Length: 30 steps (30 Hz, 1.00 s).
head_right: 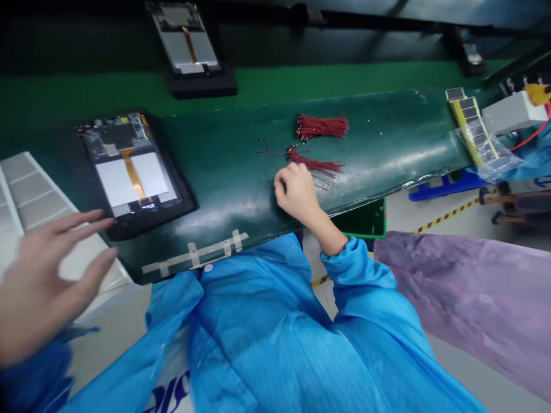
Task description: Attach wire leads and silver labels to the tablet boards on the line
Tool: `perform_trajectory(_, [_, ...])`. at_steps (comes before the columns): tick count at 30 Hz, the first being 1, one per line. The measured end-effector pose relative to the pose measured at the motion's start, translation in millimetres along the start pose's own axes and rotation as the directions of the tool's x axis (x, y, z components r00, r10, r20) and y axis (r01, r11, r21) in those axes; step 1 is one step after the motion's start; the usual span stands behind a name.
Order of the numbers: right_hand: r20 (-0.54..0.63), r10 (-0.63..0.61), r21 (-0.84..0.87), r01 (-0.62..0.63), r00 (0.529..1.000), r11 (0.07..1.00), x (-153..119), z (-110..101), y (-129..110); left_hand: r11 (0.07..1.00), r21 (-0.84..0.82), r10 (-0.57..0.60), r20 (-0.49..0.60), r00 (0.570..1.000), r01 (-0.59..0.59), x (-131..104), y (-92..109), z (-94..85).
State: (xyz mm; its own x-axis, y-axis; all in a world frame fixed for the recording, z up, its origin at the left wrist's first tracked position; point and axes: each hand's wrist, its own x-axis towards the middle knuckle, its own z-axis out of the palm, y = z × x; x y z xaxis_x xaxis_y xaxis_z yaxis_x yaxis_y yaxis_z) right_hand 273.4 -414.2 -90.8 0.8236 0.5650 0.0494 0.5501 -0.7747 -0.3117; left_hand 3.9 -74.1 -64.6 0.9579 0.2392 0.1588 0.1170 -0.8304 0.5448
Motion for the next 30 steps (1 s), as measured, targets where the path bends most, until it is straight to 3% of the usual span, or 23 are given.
perform_trajectory(3, [0.109, 0.022, -0.089, -0.012, 0.994, 0.996, 7, 21, -19, 0.991, -0.06, 0.118, 0.027, 0.993, -0.117, 26, 59, 20.2])
perform_trajectory(5, [0.178, 0.019, -0.108, 0.001, 0.984, 0.994, 13, 27, -25, 0.977, -0.137, 0.166, 0.026, 0.986, -0.161, 37, 83, 34.4])
perform_trajectory(7, [0.224, -0.021, -0.071, 0.037, 0.974, 0.997, 16, 28, -24, 0.96, -0.257, 0.132, 0.057, 0.99, -0.113, 43, 95, 48.4])
perform_trajectory(9, [0.218, -0.086, 0.019, 0.084, 0.972, 0.996, 15, 26, -22, 0.905, -0.42, 0.018, 0.182, 0.983, 0.061, 49, 102, 63.1])
perform_trajectory(11, [0.175, -0.196, 0.174, 0.166, 0.965, 0.971, 7, 25, -25, 0.749, -0.567, -0.129, 0.384, 0.914, 0.344, 56, 106, 78.7])
perform_trajectory(13, [0.112, -0.328, 0.345, 0.273, 0.938, 0.898, -5, 23, -35, 0.48, -0.634, -0.234, 0.573, 0.786, 0.606, 66, 109, 93.6])
perform_trajectory(15, [0.068, -0.434, 0.473, 0.354, 0.898, 0.807, -20, 22, -49, 0.236, -0.638, -0.259, 0.686, 0.68, 0.733, 78, 111, 105.7])
perform_trajectory(17, [0.069, -0.494, 0.558, 0.377, 0.866, 0.739, -31, 21, -60, 0.143, -0.634, -0.249, 0.72, 0.648, 0.76, 87, 111, 114.0])
perform_trajectory(19, [0.106, -0.495, 0.628, 0.328, 0.862, 0.706, -37, 22, -66, 0.16, -0.647, -0.256, 0.703, 0.664, 0.746, 92, 109, 118.7])
perform_trajectory(22, [0.185, -0.336, 0.745, 0.091, 0.924, 0.661, -35, 28, -66, 0.218, -0.686, -0.315, 0.624, 0.715, 0.694, 90, 107, 121.3])
perform_trajectory(25, [0.253, -0.146, 0.878, -0.164, 0.956, 0.45, -23, 37, -68, 0.358, -0.745, -0.361, 0.445, 0.819, 0.563, 84, 107, 120.3])
perform_trajectory(28, [0.219, -0.021, 0.931, -0.203, 0.975, 0.302, -12, 45, -83, 0.562, -0.754, -0.31, 0.188, 0.932, 0.339, 79, 107, 116.0])
perform_trajectory(30, [0.19, 0.033, 0.948, -0.192, 0.981, 0.255, -7, 49, -100, 0.613, -0.748, -0.292, 0.084, 0.953, 0.254, 76, 105, 111.1])
